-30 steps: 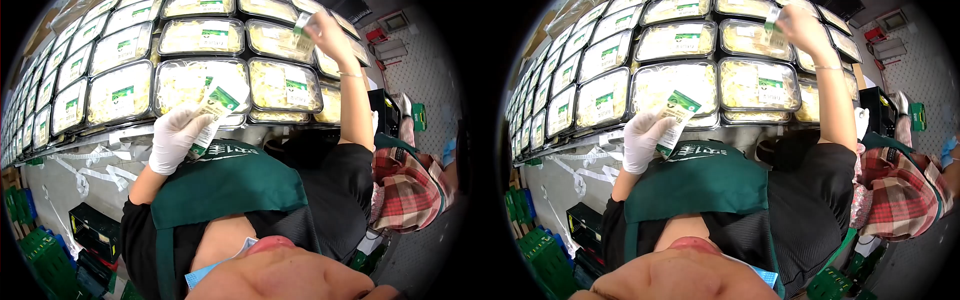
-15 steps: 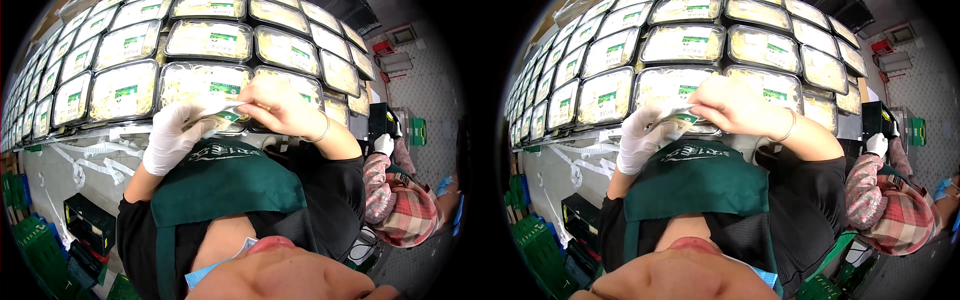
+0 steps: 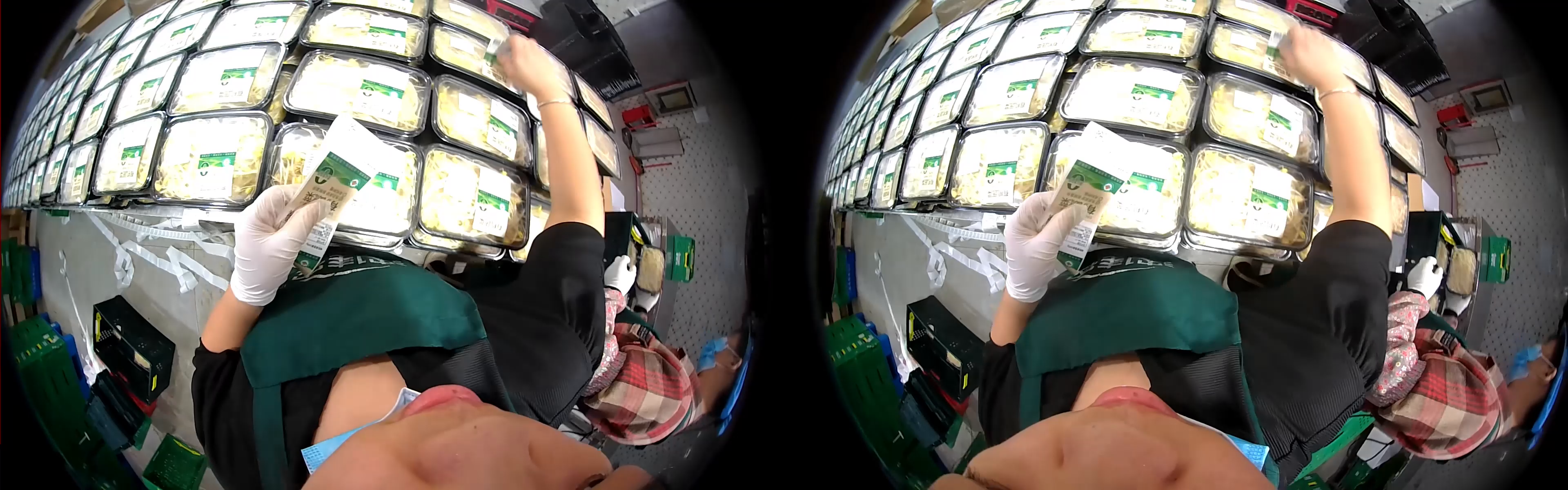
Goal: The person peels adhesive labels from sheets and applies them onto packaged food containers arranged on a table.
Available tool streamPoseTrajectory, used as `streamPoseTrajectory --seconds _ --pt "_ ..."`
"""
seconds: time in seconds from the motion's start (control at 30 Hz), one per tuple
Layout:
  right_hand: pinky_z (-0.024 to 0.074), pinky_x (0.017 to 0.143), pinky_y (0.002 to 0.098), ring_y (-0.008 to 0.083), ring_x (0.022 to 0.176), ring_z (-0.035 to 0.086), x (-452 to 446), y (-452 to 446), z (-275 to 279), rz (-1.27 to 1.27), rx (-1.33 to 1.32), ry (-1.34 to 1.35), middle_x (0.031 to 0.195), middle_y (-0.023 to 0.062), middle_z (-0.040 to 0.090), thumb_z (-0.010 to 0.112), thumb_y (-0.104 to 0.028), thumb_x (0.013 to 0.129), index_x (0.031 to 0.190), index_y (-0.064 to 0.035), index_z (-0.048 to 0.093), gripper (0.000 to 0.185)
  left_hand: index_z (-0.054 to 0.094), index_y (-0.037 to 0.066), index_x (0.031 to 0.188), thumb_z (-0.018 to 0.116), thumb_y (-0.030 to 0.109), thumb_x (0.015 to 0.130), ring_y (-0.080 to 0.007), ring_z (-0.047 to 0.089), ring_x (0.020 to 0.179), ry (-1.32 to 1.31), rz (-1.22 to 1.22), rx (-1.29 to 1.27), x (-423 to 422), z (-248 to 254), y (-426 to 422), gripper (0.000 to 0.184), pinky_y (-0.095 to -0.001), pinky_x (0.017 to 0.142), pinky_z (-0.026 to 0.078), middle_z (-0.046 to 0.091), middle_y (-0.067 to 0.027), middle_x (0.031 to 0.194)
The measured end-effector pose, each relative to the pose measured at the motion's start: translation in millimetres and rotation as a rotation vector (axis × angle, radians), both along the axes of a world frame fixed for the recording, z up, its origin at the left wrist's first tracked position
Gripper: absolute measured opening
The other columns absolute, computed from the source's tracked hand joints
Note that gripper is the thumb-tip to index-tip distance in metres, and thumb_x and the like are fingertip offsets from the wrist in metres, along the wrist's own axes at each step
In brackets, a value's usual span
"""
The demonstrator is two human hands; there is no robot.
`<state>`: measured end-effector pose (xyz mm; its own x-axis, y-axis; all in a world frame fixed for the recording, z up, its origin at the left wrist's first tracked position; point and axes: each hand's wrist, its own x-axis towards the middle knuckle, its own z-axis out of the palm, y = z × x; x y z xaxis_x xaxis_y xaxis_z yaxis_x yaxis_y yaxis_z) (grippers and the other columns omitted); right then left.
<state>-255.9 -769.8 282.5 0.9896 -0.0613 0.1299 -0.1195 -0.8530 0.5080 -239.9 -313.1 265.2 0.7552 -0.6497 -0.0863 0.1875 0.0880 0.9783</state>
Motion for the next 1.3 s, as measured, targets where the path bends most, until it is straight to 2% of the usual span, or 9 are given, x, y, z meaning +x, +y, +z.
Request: streamPoseTrajectory --seconds 0.17,0.27,0.3,0.4,0.63,0.87,1.1,1.17,1.3 --pt "0.042 0.081 0.0381 0.0334 0.096 0.051 -4.5 30.0 -10.5 -0.095 0.062 -0.413 0.107 0.0209 0.051 0.052 -0.035 0.08 0.126 -0.0023 0.032 0.06 0.052 -0.003 0.102 0.054 -0.003 0.078 -0.0094 0.055 0.083 0.02 -0.031 -0.086 4.5 1.8 -1.6 0.024 -0.0211 0.074 0.044 0.059 -0.0087 0.094" --pt "0.0378 0.09 0.0315 0.0202 0.1 0.051 -17.3 145.7 36.8 0.189 1.682 0.012 0.109 0.0114 0.053 0.052 -0.033 0.082 0.115 -0.0026 0.043 0.046 0.049 -0.003 0.106 0.053 -0.004 0.078 -0.0119 0.054 0.09 -0.025 -0.018 -0.138 2.7 5.5 -12.7 0.028 -0.0236 0.08 0.043 0.057 -0.0096 0.1" --pt "0.038 0.088 0.0303 0.0183 0.096 0.052 -29.7 179.3 34.1 0.397 1.743 0.132 0.103 0.0098 0.055 0.058 -0.026 0.079 0.11 -0.0037 0.047 0.04 0.049 -0.003 0.107 0.053 -0.005 0.078 -0.0123 0.054 0.091 -0.061 0.013 -0.166 1.2 5.7 -16.0 0.029 -0.0237 0.081 0.042 0.057 -0.0094 0.1" --pt "0.0447 0.062 0.0273 0.0191 0.069 0.057 -36.8 230.8 48.9 0.678 1.326 0.042 0.074 0.008 0.057 0.063 -0.009 0.073 0.084 -0.0016 0.057 0.016 0.051 -0.004 0.103 0.054 -0.005 0.077 -0.0126 0.055 0.087 -0.312 -0.144 0.015 16.6 12.3 -8.4 0.026 -0.0242 0.077 0.044 0.059 -0.0076 0.093" --pt "0.0469 0.056 0.0261 0.0194 0.065 0.059 -26.9 232.5 43.1 0.702 1.209 -0.161 0.072 0.0076 0.06 0.063 -0.007 0.071 0.081 -0.005 0.06 0.01 0.055 -0.003 0.084 0.056 0.002 0.079 -0.0049 0.052 0.057 -0.163 0.04 -0.124 5.4 25.8 -31.8 0.008 -0.018 0.049 0.043 0.059 -0.0055 0.072" --pt "0.0462 0.066 0.0399 0.0294 0.078 0.057 77.5 -36.0 61.0 -0.059 0.002 -0.346 0.083 0.0132 0.059 0.054 -0.022 0.076 0.091 -0.005 0.052 0.023 0.057 -0.005 0.089 0.059 -0.001 0.076 -0.006 0.053 0.068 -0.155 0.134 0.129 18.7 23.8 -21.1 0.014 -0.0184 0.06 0.044 0.06 -0.0052 0.077" --pt "0.0433 0.076 0.0441 0.0292 0.096 0.052 86.7 -85.9 -42.4 -0.282 -0.063 -0.365 0.112 0.0129 0.05 0.051 -0.039 0.075 0.125 -0.0115 0.033 0.06 0.053 -0.007 0.1 0.055 -0.003 0.077 -0.008 0.055 0.077 -0.045 0.12 0.154 26.5 14.3 -5.9 0.023 -0.0195 0.068 0.044 0.06 -0.0088 0.089" --pt "0.0436 0.078 0.0379 0.0295 0.102 0.05 83.2 -31.7 -7.9 -0.204 0.063 -0.389 0.11 0.0122 0.052 0.048 -0.04 0.079 0.128 -0.0088 0.029 0.062 0.047 -0.008 0.109 0.052 -0.007 0.078 -0.0117 0.054 0.088 -0.017 0.075 0.009 28.5 15.6 -12.0 0.032 -0.0229 0.078 0.044 0.057 -0.0125 0.1" --pt "0.0421 0.077 0.0282 0.0145 0.084 0.054 28.8 155.1 32.0 0.435 1.771 0.208 0.094 0.0056 0.058 0.056 -0.032 0.079 0.11 -0.0011 0.049 0.045 0.044 -0.007 0.113 0.049 -0.012 0.077 -0.0164 0.052 0.098 -0.11 0.011 -0.189 25.2 13.9 -24.0 0.038 -0.0261 0.085 0.041 0.054 -0.0126 0.108"
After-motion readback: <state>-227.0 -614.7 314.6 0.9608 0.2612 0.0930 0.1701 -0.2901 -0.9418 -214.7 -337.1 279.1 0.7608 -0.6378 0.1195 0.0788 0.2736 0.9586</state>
